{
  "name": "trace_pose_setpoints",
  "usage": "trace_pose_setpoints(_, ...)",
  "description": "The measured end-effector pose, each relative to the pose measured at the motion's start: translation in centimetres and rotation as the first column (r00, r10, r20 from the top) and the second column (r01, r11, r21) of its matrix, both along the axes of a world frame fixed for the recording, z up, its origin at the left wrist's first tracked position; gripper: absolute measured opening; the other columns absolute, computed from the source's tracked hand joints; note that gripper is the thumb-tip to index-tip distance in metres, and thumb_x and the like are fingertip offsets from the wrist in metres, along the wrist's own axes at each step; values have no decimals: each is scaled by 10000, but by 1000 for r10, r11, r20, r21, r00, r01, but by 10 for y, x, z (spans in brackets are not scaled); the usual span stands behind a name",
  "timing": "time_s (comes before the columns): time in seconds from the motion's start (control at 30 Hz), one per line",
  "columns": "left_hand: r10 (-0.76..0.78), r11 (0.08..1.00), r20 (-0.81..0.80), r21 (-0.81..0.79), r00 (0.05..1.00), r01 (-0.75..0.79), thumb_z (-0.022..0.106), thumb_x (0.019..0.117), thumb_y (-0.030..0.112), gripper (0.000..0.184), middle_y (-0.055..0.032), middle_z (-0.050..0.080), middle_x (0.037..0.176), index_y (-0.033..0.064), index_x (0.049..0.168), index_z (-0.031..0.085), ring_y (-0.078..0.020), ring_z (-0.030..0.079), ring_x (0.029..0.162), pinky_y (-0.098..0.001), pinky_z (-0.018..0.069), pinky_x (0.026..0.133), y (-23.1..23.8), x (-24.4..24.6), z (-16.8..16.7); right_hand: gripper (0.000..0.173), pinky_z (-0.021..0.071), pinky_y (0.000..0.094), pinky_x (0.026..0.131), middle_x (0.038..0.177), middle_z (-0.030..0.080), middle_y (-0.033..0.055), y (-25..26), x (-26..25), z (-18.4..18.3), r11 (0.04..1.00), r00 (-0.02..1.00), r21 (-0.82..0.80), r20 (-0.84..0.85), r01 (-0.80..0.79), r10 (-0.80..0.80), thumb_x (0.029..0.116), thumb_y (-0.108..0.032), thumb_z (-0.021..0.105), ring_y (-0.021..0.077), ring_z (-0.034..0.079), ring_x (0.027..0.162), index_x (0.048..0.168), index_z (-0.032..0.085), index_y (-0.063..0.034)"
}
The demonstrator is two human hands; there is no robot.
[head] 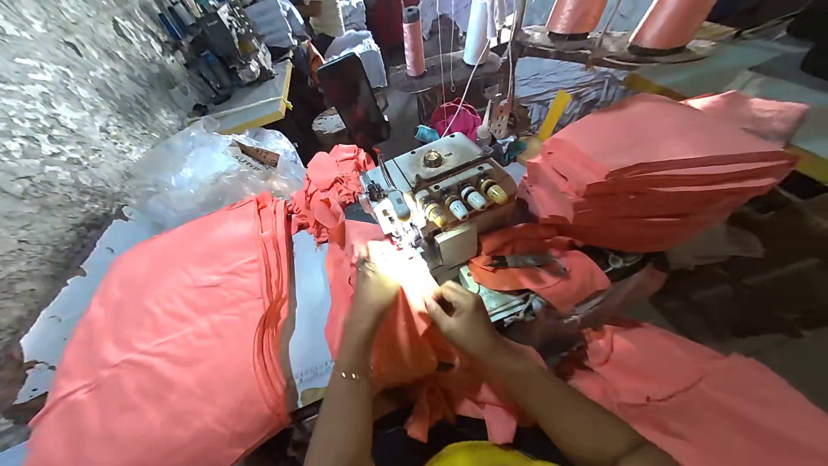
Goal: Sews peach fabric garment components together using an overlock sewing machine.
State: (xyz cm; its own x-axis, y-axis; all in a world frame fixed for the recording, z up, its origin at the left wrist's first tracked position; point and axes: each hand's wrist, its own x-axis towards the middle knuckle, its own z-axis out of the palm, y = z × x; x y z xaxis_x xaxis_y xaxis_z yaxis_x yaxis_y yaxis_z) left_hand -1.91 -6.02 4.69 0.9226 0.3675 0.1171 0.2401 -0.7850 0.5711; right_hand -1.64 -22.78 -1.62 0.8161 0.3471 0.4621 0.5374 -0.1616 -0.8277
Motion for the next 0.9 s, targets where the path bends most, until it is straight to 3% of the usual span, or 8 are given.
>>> trace_pose_setpoints(0.07, 124, 978, 229, -191, 965, -81, 711, 899, 71, 574, -336, 547, 1313, -135, 1359, 438, -404, 574, 1221, -514, 480, 1035, 31, 8, -23, 179, 519, 311, 640, 800, 643, 129, 6, 8, 24, 998, 974, -57, -224, -39, 25, 949, -97, 585, 156, 608, 675, 941, 667, 63)
trace_pose_setpoints(0.17, 130, 897, 3, -425, 991, -117, 634, 985, 256, 795, -315, 431, 1501, -51, 1573, 195, -347, 490, 1375, -490, 411, 1136, 42, -27, -38, 147, 571, 299, 620, 801, 606, 78, 3, 22, 41, 983, 817, 27, -551, -183, 167, 1028, -72, 508, 119, 622, 620, 1072, 571, 52)
trace_pose_setpoints(0.27, -222, 832, -206, -549, 953, 75, 780, 856, 224, 507, -146, 726, 1041, -62, 1238, 607, -192, 717, 949, -420, 596, 878, 26, -112, -47, 122, 600, 309, 616, 783, 636, 53, -24, 19, 36, 909, 622, 206, -673, -363, 401, 1046, -57, 492, 127, 653, 604, 1045, 570, 37)
trace_pose_setpoints(0.37, -505, 743, -278, -622, 817, 247, 748, 857, 110, 252, 13, 746, 904, 48, 1097, 706, -51, 706, 798, -303, 606, 773, 59, -188, -21, 73, 556, 284, 546, 720, 585, 8, -54, 14, 9, 884, 590, 179, -685, -432, 427, 1005, -70, 542, 101, 584, 537, 963, 572, -18)
trace_pose_setpoints(0.5, -155, 987, -240, -69, 958, 142, 700, 833, 207, 391, -8, 700, 912, 50, 1188, 654, -55, 667, 765, -301, 583, 693, 160, -217, 83, 212, 516, 258, 449, 735, 662, 6, -55, -14, -16, 865, 496, 290, -725, -410, 479, 938, -54, 651, 91, 573, 463, 1064, 482, -78)
trace_pose_setpoints(0.63, 316, 817, 31, 500, 948, -288, 611, 968, 96, 419, -450, 499, 1315, -138, 1311, 557, -649, 489, 1211, -828, 320, 971, 171, -166, 99, 303, 536, 257, 474, 808, 713, 40, -14, -58, -28, 874, 478, 355, -736, -332, 480, 935, 8, 654, 104, 618, 499, 1152, 451, -53)
trace_pose_setpoints(0.77, -146, 924, 284, 380, 948, 29, 660, 870, -23, 184, -301, 669, 1166, -105, 1029, 706, -435, 648, 1133, -530, 529, 974, 55, -111, 38, 495, 578, 268, 643, 1068, 628, 128, 23, -56, -45, 957, 796, 265, -552, -113, 247, 877, -40, 684, 109, 645, 710, 1321, 492, 65)
trace_pose_setpoints(0.9, -285, 933, 395, 325, 873, 158, 738, 824, 75, 173, -247, 690, 1034, -69, 907, 693, -363, 695, 998, -458, 581, 885, 8, -91, -32, 377, 535, 294, 560, 843, 668, 71, 22, -48, -24, 866, 541, 139, -730, -480, 417, 978, -129, 660, 114, 614, 596, 1280, 488, 16)
